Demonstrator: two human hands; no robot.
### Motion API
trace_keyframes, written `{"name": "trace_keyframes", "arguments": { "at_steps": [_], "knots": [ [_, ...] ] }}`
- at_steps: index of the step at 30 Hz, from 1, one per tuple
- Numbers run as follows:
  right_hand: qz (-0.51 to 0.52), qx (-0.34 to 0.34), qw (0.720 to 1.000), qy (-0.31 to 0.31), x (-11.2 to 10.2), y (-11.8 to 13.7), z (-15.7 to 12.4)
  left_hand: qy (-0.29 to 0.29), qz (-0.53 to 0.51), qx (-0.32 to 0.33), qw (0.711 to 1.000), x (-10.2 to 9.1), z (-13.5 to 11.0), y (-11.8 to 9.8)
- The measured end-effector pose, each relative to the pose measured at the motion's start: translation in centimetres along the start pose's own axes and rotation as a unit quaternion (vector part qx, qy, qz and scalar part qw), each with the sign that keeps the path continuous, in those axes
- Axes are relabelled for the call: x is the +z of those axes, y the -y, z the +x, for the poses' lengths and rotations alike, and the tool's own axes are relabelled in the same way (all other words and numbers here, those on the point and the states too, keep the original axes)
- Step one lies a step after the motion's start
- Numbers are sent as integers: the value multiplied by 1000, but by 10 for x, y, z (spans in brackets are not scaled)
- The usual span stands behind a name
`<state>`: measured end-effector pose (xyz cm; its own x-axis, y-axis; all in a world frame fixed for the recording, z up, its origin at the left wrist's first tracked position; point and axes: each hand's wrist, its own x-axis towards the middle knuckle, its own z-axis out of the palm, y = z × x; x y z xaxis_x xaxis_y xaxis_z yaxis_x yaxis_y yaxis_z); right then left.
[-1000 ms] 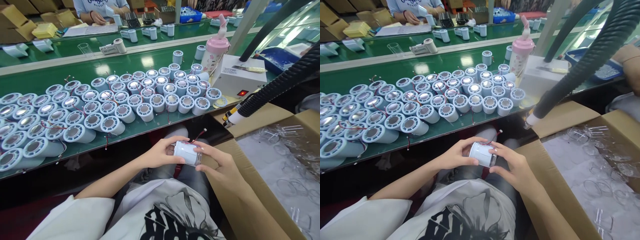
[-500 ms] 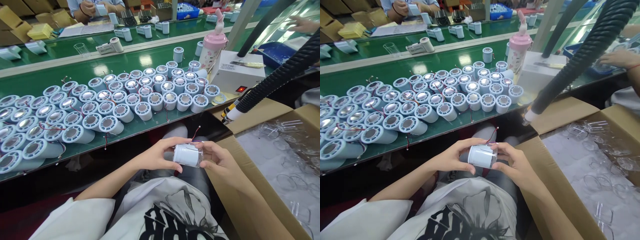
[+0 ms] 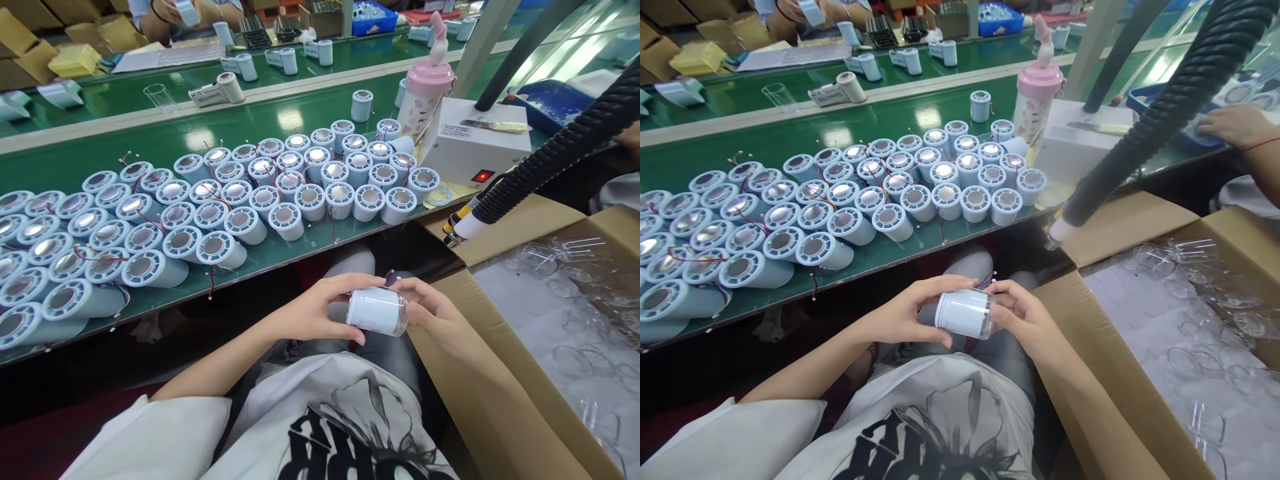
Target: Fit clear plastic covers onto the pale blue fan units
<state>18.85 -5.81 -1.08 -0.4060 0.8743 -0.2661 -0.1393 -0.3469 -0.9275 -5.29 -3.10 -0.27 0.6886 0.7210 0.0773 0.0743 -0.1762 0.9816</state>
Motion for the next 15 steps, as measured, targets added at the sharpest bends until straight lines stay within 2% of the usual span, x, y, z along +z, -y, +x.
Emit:
{"name": "trace_keyframes", "arguments": {
  "at_steps": [5,15],
  "knots": [
    [58,37,997,-18,2,-7,4,1,12,27,1000,-2,-1,-1],
    [90,101,991,-22,13,-9,8,3,-7,9,1000,-1,0,1]
  ]
}}
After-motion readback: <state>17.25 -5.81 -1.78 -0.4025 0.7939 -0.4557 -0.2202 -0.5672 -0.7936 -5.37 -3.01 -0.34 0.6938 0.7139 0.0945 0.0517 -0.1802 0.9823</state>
